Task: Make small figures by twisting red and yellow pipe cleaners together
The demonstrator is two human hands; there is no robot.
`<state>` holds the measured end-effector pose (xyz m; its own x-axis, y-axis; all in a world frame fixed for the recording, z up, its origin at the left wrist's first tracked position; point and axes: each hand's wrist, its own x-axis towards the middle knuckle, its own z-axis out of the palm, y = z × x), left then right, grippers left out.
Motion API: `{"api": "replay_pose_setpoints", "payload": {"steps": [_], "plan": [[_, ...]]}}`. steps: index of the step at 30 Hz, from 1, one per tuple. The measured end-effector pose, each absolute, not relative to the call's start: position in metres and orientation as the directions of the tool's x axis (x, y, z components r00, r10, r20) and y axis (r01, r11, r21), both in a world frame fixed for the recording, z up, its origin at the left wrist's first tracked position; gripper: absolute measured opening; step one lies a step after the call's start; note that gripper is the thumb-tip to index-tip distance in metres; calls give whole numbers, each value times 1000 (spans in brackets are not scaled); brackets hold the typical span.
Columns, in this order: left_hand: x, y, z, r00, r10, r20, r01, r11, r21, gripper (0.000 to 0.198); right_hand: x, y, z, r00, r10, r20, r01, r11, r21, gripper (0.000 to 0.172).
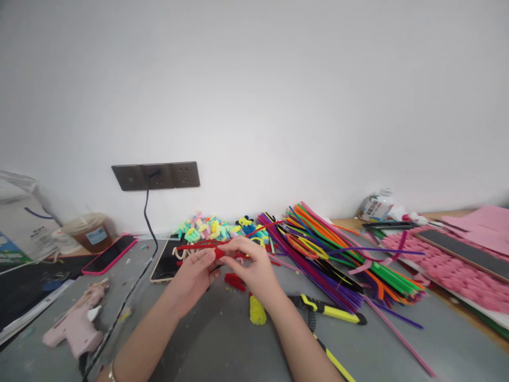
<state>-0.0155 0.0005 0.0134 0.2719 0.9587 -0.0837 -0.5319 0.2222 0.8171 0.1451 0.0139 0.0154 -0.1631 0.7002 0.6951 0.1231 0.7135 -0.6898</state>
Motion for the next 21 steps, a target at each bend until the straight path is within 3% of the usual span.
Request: {"api": "replay_pose_setpoints", "payload": {"steps": [7, 21], "plan": [[-15, 0, 15, 226, 972, -67, -539, 182, 822, 27, 146, 14, 16, -173, 712, 681, 144, 702, -697, 9], [-19, 1, 17, 294, 952, -92, -528, 241, 814, 31, 146, 11, 22, -232, 655, 719, 127, 753, -646, 5]]}}
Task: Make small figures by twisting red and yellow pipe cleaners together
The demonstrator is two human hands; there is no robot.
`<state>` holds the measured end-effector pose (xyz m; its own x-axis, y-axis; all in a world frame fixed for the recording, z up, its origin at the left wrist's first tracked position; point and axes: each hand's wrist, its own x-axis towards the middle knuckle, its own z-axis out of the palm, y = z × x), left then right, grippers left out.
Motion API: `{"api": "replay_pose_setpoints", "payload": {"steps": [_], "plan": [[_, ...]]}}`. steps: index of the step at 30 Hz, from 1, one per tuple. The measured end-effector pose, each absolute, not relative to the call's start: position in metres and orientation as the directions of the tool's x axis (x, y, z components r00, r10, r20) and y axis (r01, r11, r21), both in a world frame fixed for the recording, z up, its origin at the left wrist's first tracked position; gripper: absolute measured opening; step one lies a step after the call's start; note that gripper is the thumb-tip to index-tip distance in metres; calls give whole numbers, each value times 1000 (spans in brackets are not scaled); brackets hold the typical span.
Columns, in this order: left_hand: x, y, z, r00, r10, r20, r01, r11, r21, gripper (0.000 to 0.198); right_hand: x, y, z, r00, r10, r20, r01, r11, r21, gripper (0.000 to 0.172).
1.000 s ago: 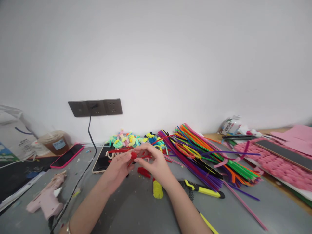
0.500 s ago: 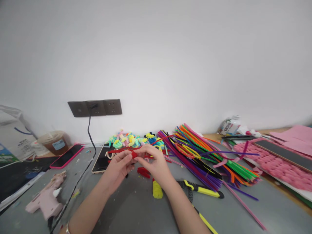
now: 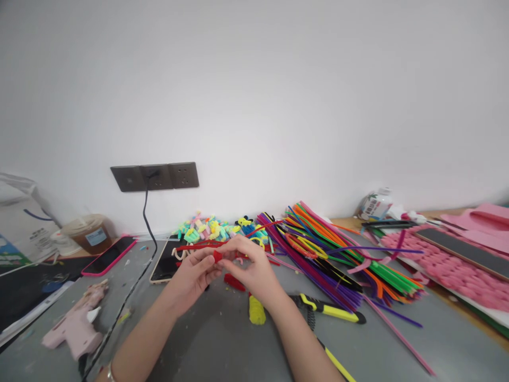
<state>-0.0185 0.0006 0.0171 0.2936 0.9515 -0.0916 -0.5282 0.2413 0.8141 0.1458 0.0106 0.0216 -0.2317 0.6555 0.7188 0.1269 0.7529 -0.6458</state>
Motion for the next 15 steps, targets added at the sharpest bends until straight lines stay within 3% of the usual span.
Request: {"api": "replay_pose_setpoints", "payload": {"steps": [7, 15], "plan": [[-23, 3, 20, 246, 967, -65, -410, 165, 897, 33, 146, 10, 20, -246, 632, 735, 169, 775, -609, 9], [-23, 4, 17, 230, 971, -72, -377, 157, 913, 34, 146, 11, 21, -261, 633, 729, 182, 774, -607, 8]]}}
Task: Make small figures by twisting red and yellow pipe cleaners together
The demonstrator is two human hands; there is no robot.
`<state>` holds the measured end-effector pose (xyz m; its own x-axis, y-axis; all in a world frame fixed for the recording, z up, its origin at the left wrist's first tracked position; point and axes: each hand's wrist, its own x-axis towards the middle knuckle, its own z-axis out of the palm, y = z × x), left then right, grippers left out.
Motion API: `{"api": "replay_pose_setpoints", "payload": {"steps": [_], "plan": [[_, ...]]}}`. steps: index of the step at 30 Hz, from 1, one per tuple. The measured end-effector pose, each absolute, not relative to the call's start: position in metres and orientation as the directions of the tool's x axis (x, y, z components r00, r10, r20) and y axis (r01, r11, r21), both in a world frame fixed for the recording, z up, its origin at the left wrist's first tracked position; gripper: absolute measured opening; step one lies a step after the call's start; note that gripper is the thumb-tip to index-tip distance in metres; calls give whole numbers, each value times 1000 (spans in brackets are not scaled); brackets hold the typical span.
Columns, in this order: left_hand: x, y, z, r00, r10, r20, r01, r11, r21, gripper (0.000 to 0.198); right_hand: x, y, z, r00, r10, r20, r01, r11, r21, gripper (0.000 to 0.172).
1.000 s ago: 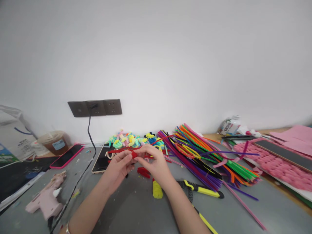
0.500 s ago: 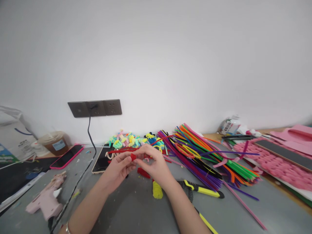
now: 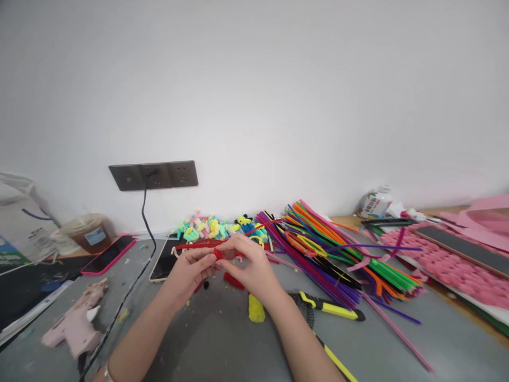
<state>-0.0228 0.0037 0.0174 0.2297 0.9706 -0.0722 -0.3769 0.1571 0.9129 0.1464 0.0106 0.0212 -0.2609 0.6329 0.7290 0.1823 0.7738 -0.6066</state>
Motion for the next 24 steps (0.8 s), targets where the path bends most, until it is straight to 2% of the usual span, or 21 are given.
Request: {"api": "replay_pose_setpoints", "payload": {"steps": [12, 17, 21, 24], "plan": [[-22, 3, 20, 248, 966, -72, -311, 150, 939, 37, 148, 10, 19, -287, 675, 680, 240, 738, -631, 16], [-22, 3, 21, 244, 967, -72, -264, 137, 955, 41, 150, 10, 20, -289, 699, 654, 229, 714, -662, 13], [-16, 1, 16, 280, 959, -38, -133, 78, 988, 46, 156, 14, 24, -179, 708, 684, 242, 705, -667, 12], [-6, -7, 8, 367, 930, -29, 75, 1, 997, 37, 164, 18, 26, -65, 762, 644, 309, 630, -713, 15]]}}
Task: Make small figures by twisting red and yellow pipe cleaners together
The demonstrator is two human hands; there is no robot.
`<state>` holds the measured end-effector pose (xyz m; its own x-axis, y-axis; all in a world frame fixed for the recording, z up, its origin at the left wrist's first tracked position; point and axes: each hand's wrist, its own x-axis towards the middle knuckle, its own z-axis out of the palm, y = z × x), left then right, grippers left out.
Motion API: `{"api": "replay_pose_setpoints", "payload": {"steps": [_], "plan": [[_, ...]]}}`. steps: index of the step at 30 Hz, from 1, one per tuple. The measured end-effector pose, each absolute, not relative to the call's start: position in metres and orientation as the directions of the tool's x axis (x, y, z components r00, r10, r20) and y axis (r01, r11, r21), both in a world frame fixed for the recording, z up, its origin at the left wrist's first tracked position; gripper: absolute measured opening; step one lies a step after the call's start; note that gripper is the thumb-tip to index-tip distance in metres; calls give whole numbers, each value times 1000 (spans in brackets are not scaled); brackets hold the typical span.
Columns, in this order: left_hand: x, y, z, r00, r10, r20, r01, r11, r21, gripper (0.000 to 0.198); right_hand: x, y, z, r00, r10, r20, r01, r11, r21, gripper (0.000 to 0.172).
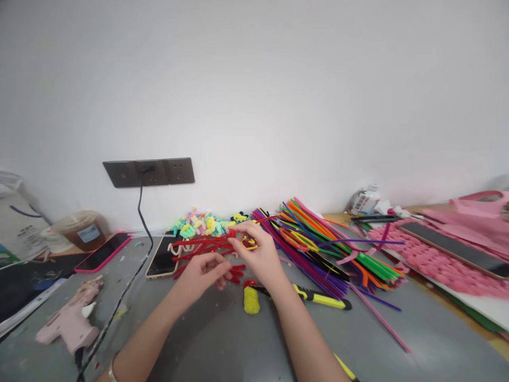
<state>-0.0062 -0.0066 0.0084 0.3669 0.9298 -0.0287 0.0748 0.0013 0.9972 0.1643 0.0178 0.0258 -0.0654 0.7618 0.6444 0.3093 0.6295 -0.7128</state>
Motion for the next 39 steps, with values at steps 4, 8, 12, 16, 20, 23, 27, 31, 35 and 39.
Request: {"api": "replay_pose_setpoints", "payload": {"steps": [4, 8, 12, 16, 20, 23, 27, 31, 35, 39], "plan": [[7, -20, 1, 403, 915, 39, 397, -213, 893, 30, 188, 14, 24, -182, 915, 359, 534, 399, -746, 13], [16, -30, -2, 424, 904, 53, 562, -309, 767, 41, 211, 5, 17, -258, 960, 107, 768, 271, -580, 12], [23, -37, -1, 440, 898, -4, 640, -310, 703, 43, 220, 1, 16, -193, 974, 120, 822, 227, -522, 19], [27, -40, 2, 439, 899, -14, 669, -316, 673, 33, 228, -24, 21, -28, 963, 269, 864, 158, -477, 14], [28, -41, 0, 425, 905, -7, 694, -322, 644, 26, 236, -78, 13, 176, 980, 94, 945, -142, -295, 22], [27, -40, -4, 412, 911, -6, 685, -305, 662, 27, 235, -108, -7, 207, 977, 56, 956, -190, -223, 21], [27, -39, -6, 406, 914, 8, 660, -299, 689, 43, 236, -120, -33, 92, 977, 194, 968, -42, -249, 12], [27, -38, -8, 406, 912, 49, 672, -335, 660, 29, 242, -122, -43, 96, 972, 214, 954, -29, -298, 16], [27, -33, -12, 397, 912, 97, 601, -339, 723, 17, 243, -125, -45, 152, 977, 149, 921, -85, -379, 22], [24, -25, -12, 470, 879, 84, 323, -259, 910, 24, 243, -129, -45, 147, 976, 159, 871, -52, -489, 27]]}}
